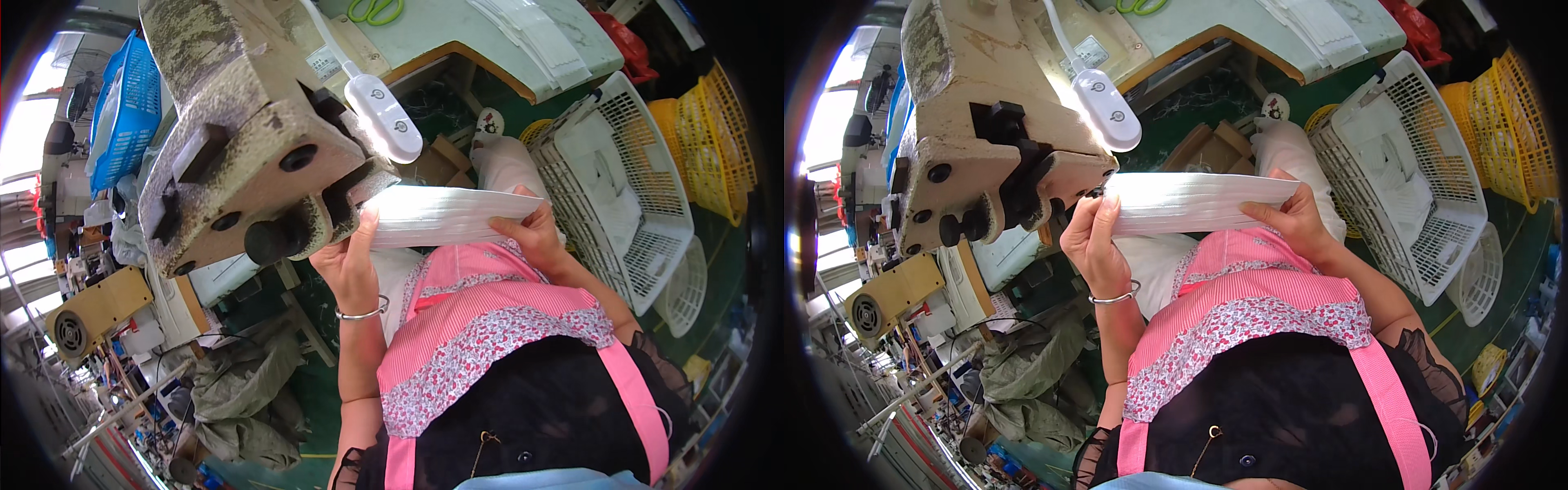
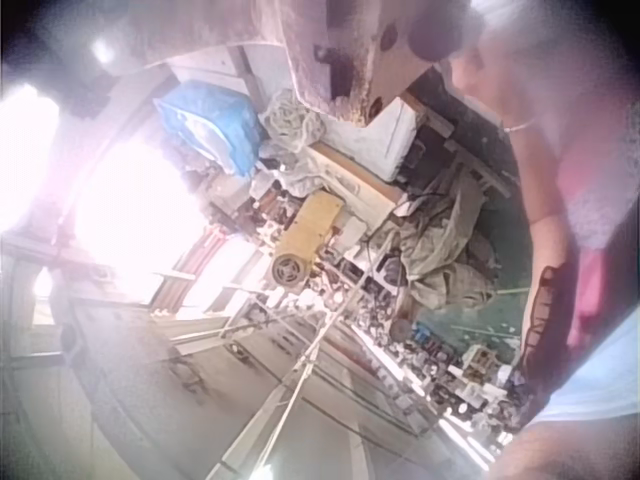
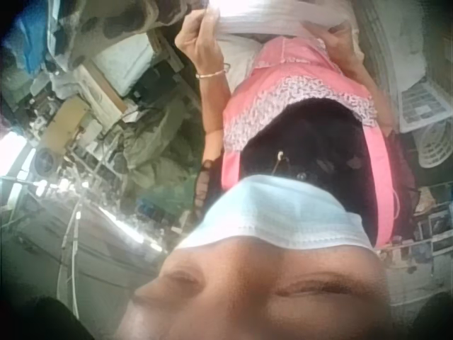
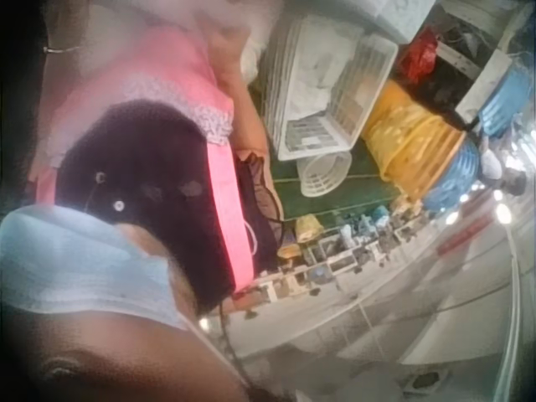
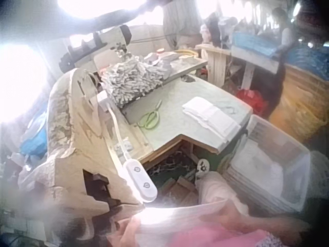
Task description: The person stitches white fabric strips together using an industrial sewing machine, likely as part of a shoe assembly process.
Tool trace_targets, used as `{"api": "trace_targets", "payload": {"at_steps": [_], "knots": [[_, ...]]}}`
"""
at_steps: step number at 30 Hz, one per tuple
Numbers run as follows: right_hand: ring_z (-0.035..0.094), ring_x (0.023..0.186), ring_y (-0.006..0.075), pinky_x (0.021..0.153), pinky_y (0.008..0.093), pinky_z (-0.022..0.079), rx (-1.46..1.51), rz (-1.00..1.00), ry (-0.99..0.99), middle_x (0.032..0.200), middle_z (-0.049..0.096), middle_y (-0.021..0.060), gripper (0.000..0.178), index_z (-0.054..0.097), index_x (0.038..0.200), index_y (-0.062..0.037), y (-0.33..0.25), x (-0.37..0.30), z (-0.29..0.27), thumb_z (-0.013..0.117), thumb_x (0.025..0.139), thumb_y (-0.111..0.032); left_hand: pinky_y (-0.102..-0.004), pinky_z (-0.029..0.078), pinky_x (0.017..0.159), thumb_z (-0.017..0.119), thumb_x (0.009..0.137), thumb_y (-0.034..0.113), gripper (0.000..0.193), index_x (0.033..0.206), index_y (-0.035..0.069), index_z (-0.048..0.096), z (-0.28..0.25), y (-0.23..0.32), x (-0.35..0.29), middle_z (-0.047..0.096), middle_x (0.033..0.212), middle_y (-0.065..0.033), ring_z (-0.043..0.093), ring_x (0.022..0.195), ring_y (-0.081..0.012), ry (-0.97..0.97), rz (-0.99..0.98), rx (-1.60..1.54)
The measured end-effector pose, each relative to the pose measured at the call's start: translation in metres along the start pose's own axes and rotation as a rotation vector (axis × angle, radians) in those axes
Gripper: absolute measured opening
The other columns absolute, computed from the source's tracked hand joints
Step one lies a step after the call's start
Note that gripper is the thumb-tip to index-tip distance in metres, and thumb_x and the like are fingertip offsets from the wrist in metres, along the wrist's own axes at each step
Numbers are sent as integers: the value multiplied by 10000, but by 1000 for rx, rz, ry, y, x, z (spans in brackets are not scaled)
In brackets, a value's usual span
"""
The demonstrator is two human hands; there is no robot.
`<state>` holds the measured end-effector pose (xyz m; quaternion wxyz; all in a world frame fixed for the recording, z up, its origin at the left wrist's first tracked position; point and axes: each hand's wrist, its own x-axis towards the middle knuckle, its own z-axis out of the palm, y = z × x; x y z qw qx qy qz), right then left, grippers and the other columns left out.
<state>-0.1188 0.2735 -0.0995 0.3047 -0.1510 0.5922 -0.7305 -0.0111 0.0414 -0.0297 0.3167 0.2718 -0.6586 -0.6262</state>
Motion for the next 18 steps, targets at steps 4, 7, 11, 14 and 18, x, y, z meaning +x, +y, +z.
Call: {"api": "trace_targets", "payload": {"at_steps": [4,7,11,14,18], "knots": [[621,835,74,758,219,485,10,7,-22,891,683,21,128,610,899,-55,-6,0,0,734,873,-35,-219,295,667,657,880,10,101,810,-63,653,-2,3,0,476,724,33,386,705,-55,-11,-26,-18],[640,874,98,797,238,499,23,17,37,958,693,50,159,629,986,-28,-15,5,-2,734,867,-38,-211,287,644,657,884,9,108,797,-54,651,0,2,0,472,717,36,376,682,-50,-15,-38,-31],[665,933,151,858,280,512,23,-45,94,1055,701,112,351,621,1158,38,-37,31,-6,728,847,-85,-190,251,537,661,892,17,126,775,-27,648,0,-1,-3,455,669,52,359,593,-23,-6,-76,-20],[667,930,150,858,281,513,-7,-10,30,1032,709,111,328,636,1130,30,-60,53,-11,722,841,-96,-190,225,466,662,897,27,128,776,-15,651,6,3,-6,461,638,61,349,524,-9,49,-113,-55],[670,927,148,857,280,513,-29,-23,-49,1021,716,112,312,649,1114,27,-76,69,-11,717,837,-100,-191,233,449,665,907,44,129,795,-20,665,13,3,-11,484,632,60,360,504,-7,114,-126,-131]]}}
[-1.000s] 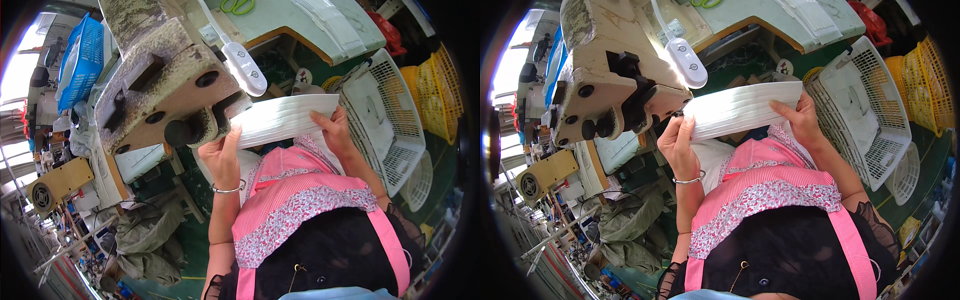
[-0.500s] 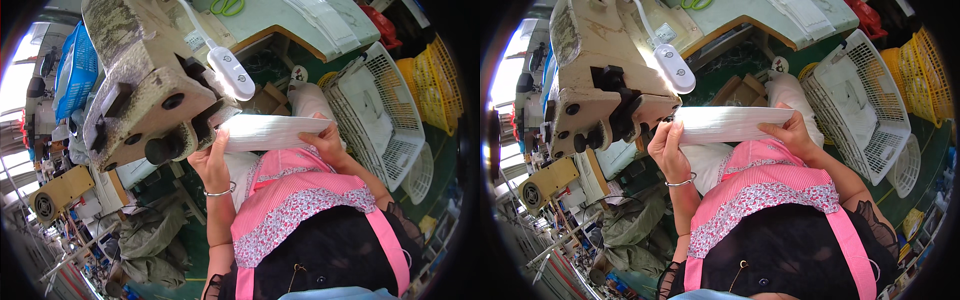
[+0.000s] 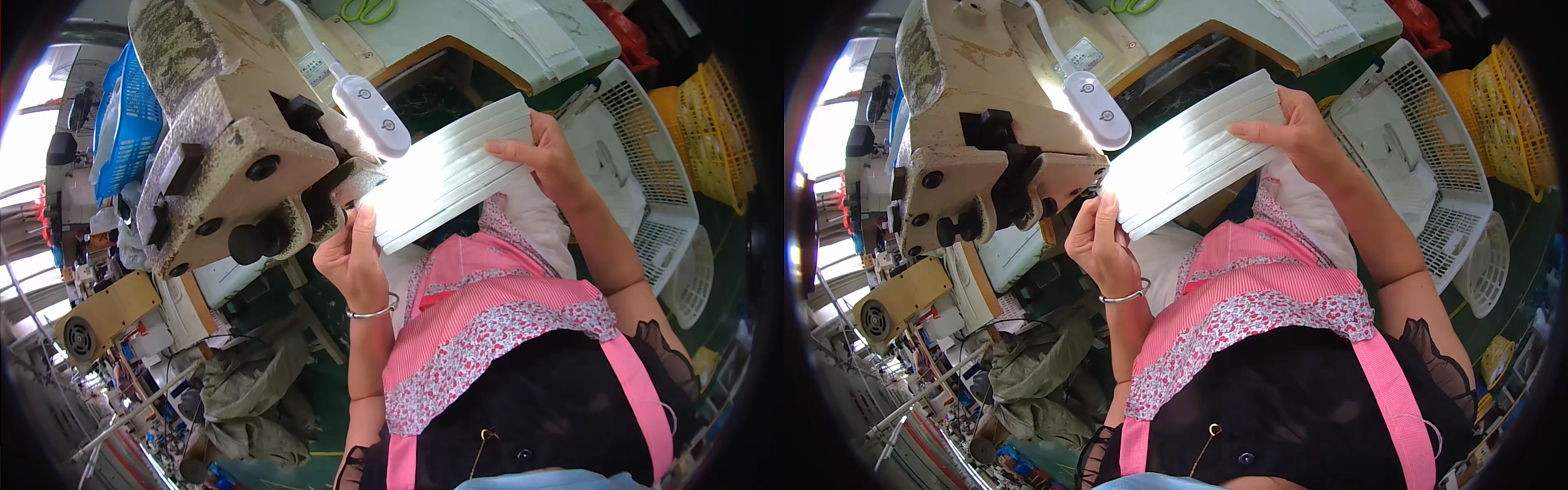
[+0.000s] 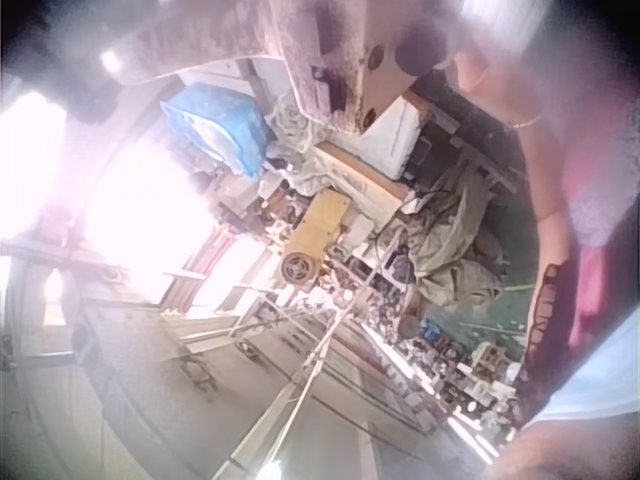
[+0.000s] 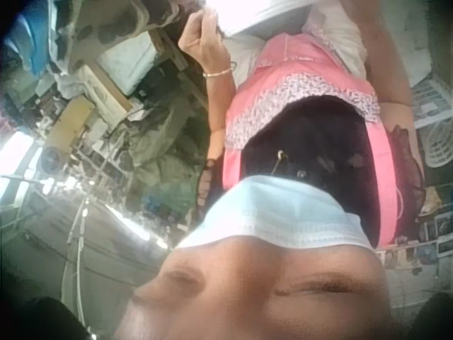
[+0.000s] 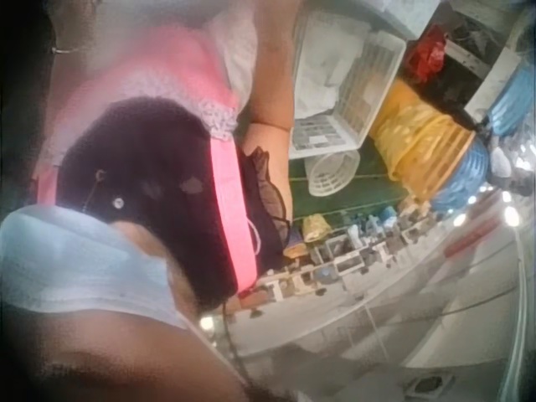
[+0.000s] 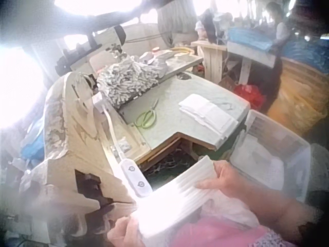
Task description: The person stitches white fabric strips together using an industrial sewing machine, likely as part of a shoe assembly process.
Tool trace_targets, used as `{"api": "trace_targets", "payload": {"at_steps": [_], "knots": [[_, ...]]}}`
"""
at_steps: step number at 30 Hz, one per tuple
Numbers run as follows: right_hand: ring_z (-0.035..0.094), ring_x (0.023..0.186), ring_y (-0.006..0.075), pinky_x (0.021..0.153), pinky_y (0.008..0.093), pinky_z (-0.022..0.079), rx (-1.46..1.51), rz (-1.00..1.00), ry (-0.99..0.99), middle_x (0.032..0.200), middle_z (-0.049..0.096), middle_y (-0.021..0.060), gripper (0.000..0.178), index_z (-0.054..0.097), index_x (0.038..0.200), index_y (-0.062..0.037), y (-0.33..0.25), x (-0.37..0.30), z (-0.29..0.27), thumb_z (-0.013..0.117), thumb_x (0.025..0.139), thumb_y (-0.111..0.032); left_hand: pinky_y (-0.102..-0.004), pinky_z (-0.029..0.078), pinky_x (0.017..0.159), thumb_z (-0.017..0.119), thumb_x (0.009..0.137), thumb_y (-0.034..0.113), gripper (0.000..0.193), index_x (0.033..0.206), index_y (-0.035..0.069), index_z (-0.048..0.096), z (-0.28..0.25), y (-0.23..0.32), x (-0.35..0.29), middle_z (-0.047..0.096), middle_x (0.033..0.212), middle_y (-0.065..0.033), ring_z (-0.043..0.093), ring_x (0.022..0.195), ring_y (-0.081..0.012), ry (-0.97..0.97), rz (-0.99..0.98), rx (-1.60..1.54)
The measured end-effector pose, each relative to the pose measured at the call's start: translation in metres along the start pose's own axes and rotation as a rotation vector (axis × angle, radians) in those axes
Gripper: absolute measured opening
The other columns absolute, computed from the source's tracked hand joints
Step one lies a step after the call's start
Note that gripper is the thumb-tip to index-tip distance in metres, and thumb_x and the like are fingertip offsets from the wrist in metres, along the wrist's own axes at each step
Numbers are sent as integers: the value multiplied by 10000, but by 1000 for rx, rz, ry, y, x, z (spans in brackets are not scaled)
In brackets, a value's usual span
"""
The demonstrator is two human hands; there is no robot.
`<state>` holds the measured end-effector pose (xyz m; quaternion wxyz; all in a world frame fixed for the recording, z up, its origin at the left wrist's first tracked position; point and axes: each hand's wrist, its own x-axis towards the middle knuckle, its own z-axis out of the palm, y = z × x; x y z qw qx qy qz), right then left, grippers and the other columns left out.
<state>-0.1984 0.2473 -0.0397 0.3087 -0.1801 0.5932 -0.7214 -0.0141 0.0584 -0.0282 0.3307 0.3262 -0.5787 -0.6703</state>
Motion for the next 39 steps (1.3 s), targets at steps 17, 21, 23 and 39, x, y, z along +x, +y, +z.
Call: {"api": "trace_targets", "payload": {"at_steps": [17,21,23,39], "knots": [[666,927,135,823,278,537,-69,-97,-79,1035,709,111,301,630,1126,43,-2,-7,29,709,869,-91,-233,411,724,585,955,97,149,863,-14,624,-25,-10,19,591,837,4,503,770,-73,1,-58,-136],[668,890,125,740,265,554,-67,-88,-103,1014,710,105,272,628,1123,46,-11,-13,27,683,902,-102,-226,427,721,595,937,100,164,849,-32,636,-19,-9,20,599,811,5,516,760,-70,57,176,108],[668,840,117,679,248,554,-226,-115,-116,991,711,99,260,623,1126,53,-10,-19,30,656,931,-116,-227,428,706,589,933,86,163,829,-30,638,-18,-8,24,595,792,8,513,742,-69,82,206,102],[643,819,75,644,245,564,-27,-42,-80,964,702,73,251,625,1094,66,16,-23,109,647,942,-133,-221,413,644,565,949,108,192,791,21,631,-85,-13,56,587,771,6,505,696,-76,202,187,151]]}}
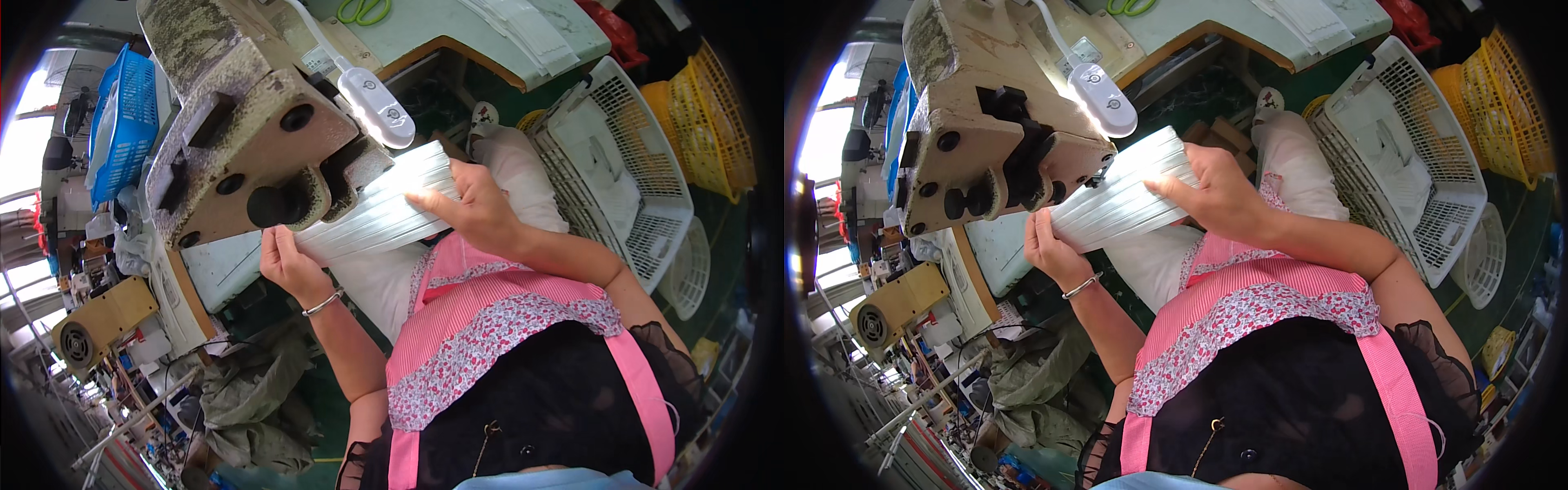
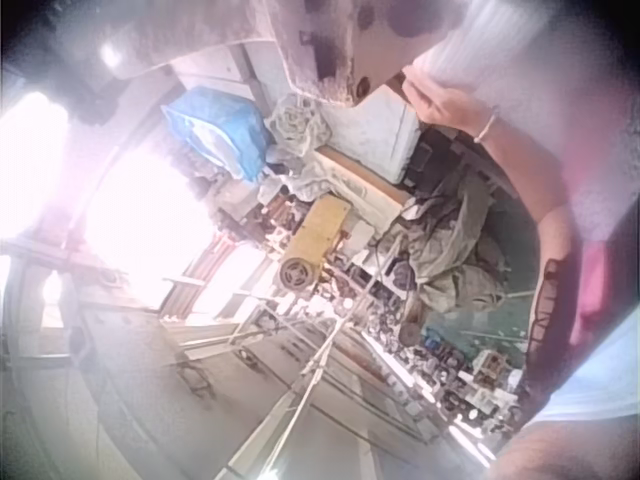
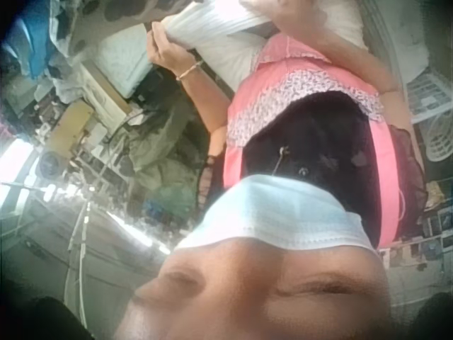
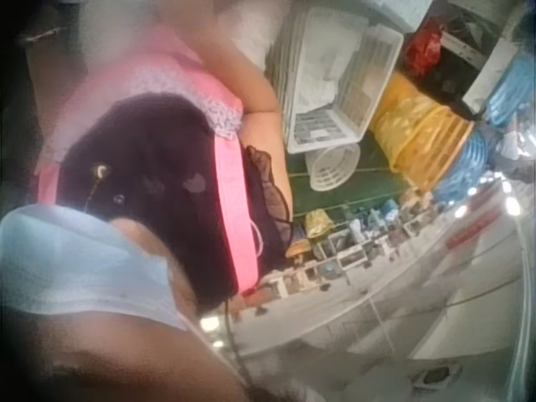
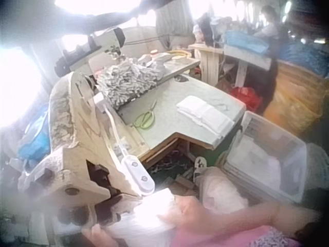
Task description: The person stitches white fabric strips together using an industrial sewing machine, likely as part of a shoe assembly process.
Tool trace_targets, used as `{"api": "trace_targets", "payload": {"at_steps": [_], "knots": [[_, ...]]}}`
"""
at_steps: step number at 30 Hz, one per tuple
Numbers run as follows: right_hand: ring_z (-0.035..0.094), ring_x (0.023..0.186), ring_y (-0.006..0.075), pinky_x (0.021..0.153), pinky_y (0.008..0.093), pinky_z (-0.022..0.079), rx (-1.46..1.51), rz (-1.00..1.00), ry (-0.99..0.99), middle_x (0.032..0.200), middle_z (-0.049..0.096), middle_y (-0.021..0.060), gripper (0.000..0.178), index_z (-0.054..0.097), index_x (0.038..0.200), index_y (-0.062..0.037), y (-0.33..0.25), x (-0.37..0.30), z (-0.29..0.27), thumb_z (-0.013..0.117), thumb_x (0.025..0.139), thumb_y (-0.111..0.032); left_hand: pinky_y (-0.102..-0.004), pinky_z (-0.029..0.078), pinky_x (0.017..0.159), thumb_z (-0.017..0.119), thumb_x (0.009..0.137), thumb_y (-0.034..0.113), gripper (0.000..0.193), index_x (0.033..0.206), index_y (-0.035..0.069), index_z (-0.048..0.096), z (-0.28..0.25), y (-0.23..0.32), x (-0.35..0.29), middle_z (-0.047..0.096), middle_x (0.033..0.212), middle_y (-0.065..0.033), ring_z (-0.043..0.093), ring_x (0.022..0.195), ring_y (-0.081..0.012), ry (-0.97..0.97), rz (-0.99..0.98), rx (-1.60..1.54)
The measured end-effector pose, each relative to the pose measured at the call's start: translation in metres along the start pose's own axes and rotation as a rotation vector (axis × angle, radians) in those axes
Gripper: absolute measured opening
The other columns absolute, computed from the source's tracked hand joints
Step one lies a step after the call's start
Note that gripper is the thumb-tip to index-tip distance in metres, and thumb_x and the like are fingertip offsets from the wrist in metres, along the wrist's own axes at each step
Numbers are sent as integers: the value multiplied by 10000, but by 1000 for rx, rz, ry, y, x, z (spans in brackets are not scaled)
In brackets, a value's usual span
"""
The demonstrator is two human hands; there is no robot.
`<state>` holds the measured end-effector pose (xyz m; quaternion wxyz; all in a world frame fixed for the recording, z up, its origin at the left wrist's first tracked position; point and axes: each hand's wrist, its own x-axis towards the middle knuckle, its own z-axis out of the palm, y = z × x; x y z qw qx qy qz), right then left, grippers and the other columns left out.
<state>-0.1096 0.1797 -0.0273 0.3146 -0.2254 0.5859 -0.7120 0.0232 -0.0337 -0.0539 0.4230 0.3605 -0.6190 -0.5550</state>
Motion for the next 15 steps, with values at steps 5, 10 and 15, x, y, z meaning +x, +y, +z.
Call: {"api": "trace_targets", "payload": {"at_steps": [5,10,15], "knots": [[659,813,92,622,256,581,35,69,-26,948,707,82,270,634,1106,63,-3,5,31,640,944,-154,-231,435,635,585,961,147,209,804,18,635,-20,-2,15,627,784,-20,547,694,-92,15,-20,8],[667,777,89,586,247,576,179,130,-43,919,718,69,262,671,1107,37,10,8,60,644,949,-170,-220,401,607,584,968,131,216,796,9,629,-36,-12,22,597,747,5,512,676,-71,119,-100,-86],[650,823,69,644,232,580,219,166,-132,967,701,42,252,655,1119,23,21,12,73,641,967,-177,-250,445,647,562,980,152,198,875,2,636,-55,-21,20,623,793,-26,557,720,-99,228,-132,-115]]}}
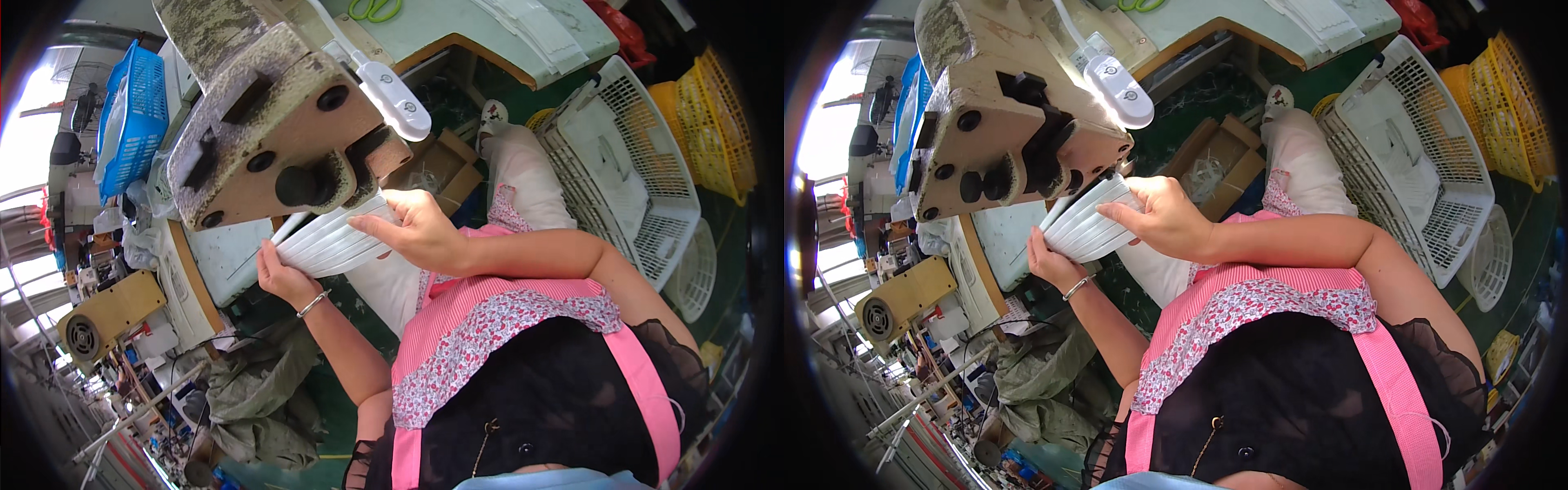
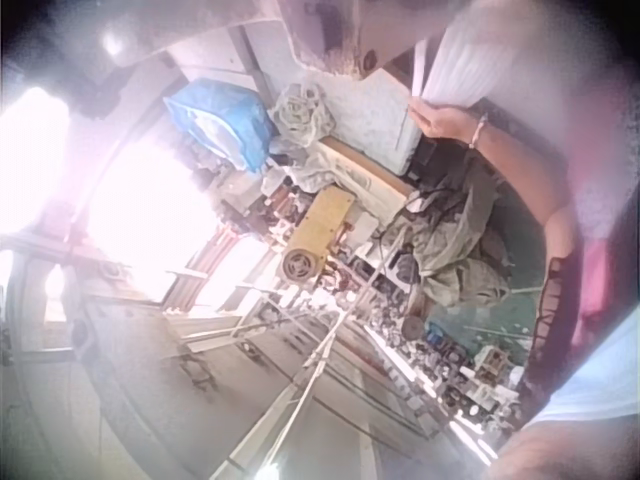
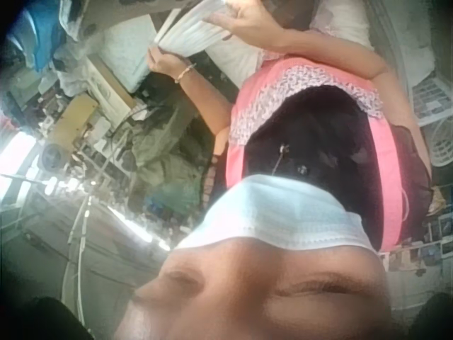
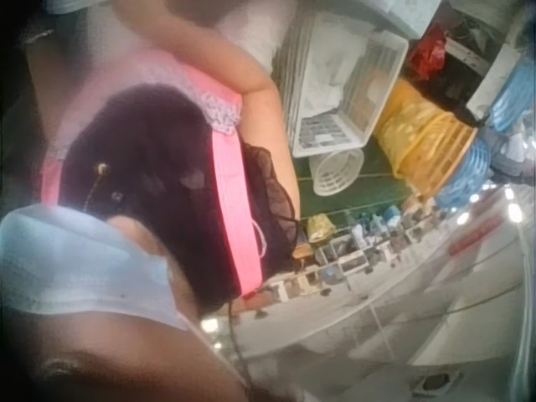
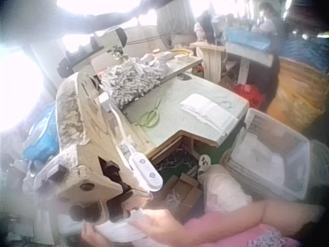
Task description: The person stitches white fabric strips together using an industrial sewing machine, likely as part of a shoe assembly process.
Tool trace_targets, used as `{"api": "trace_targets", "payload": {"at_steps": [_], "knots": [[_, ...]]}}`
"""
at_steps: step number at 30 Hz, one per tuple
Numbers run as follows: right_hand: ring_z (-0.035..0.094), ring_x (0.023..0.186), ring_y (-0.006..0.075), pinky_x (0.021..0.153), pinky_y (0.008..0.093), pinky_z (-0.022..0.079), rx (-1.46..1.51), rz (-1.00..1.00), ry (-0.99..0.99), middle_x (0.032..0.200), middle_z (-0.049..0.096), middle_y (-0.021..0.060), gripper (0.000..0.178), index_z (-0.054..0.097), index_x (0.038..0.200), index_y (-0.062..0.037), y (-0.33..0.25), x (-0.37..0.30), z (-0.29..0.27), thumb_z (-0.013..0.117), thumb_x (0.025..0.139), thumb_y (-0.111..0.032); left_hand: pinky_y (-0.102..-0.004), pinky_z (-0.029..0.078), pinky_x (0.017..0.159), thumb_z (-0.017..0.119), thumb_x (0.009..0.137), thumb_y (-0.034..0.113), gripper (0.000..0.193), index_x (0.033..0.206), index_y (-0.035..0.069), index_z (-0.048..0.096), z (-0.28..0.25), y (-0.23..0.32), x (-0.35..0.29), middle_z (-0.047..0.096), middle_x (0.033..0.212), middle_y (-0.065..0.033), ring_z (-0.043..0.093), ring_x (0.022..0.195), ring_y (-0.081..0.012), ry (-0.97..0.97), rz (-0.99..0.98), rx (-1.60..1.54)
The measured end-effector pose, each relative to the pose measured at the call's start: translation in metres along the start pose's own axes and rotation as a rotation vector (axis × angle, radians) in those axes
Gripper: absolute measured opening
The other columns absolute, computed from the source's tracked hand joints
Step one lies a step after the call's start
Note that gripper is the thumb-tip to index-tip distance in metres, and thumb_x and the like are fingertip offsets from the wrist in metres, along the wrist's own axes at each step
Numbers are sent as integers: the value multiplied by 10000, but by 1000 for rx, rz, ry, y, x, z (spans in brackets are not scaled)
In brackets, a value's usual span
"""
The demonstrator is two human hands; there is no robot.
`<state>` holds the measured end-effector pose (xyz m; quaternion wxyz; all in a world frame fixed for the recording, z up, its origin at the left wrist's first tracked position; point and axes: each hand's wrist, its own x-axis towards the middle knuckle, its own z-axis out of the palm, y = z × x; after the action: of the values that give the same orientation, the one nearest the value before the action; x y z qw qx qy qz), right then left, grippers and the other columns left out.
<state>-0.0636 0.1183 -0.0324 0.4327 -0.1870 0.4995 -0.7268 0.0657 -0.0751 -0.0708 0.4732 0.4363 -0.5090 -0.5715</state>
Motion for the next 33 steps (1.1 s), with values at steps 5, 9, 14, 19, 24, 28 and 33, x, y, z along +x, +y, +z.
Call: {"api": "trace_targets", "payload": {"at_steps": [5,9,14,19,24,28,33], "knots": [[631,820,61,670,226,550,97,42,-48,936,695,19,216,675,1079,11,-11,-2,-14,665,949,-162,-348,542,830,554,956,194,187,917,17,597,-42,-13,11,659,845,-107,642,784,-214,198,-122,-581],[628,801,87,690,265,524,-263,-50,-145,906,689,27,201,693,1002,11,-25,-19,-80,702,904,-165,-238,492,561,514,969,203,203,820,64,515,-71,-6,9,497,675,-6,465,584,-106,-236,-259,-1063],[677,795,140,678,279,552,90,-20,145,930,708,80,220,643,1113,8,-17,-60,-152,623,937,-123,-189,227,424,529,1011,321,281,1077,49,547,17,15,-66,366,639,53,275,508,-36,-731,-492,-436],[689,701,161,525,273,552,175,-61,232,936,711,124,215,630,1123,-7,-25,-73,-168,614,959,-145,-212,223,455,706,925,200,200,936,0,694,74,26,-106,469,659,77,361,525,-13,-789,-304,-1],[690,708,160,531,266,551,127,-88,295,941,714,126,218,630,1126,-9,-18,-72,-170,623,959,-149,-222,257,479,724,917,153,175,830,3,699,89,30,-110,524,656,75,413,573,-9,-617,-249,33],[696,725,163,535,265,554,117,-90,305,961,718,122,216,634,1132,-20,-18,-67,-166,626,960,-151,-206,315,535,710,909,83,119,872,-30,702,91,28,-108,590,736,68,460,646,-13,-565,-15,108],[703,750,166,546,271,559,97,-94,296,972,720,122,207,641,1127,-25,-14,-66,-169,631,957,-144,-200,221,457,659,942,110,201,769,10,635,99,24,-109,440,639,82,331,532,6,-540,100,130]]}}
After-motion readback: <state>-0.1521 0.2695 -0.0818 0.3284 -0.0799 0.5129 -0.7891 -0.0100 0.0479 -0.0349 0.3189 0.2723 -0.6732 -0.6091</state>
